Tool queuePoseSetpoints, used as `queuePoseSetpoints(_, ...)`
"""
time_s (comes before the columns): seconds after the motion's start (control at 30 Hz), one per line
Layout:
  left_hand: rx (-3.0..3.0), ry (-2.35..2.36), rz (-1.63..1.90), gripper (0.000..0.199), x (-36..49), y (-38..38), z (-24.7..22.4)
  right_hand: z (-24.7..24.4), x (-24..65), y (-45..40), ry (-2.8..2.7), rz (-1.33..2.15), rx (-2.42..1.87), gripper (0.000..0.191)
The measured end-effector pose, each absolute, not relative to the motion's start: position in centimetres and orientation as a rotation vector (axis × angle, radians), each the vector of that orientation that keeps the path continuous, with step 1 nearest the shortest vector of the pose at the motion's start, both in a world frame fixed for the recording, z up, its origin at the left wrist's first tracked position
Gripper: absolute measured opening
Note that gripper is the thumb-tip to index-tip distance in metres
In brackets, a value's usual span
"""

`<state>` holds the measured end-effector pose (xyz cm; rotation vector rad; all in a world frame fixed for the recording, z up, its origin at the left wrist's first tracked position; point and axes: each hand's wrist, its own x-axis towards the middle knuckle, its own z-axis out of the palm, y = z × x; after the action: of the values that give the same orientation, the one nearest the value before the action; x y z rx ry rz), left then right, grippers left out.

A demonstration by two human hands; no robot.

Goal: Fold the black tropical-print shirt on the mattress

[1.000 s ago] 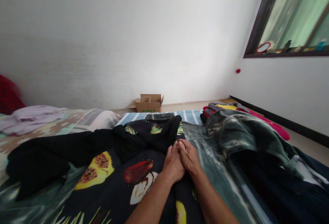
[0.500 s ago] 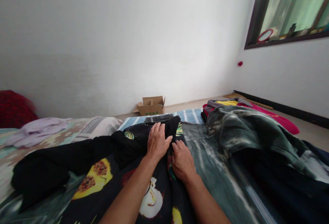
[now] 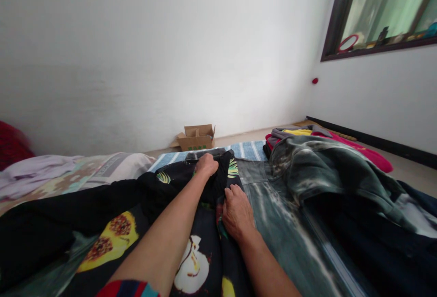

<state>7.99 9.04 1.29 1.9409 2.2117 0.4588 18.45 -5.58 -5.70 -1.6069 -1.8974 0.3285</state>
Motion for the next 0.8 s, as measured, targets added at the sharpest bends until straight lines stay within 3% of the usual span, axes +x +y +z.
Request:
queuePoseSetpoints(0.47, 1.753, 2.299, 0.406, 0.034, 8.1, 9.2, 0.2, -5.7, 18.4, -5.4, -1.899, 0.282, -1.582, 0.037)
queuePoseSetpoints(0.8, 1.828, 2.225, 0.41, 0.027, 7.7, 10.2, -0.4, -5.6, 18.4, -5.5, -1.915, 0.259, -1.582, 0.035)
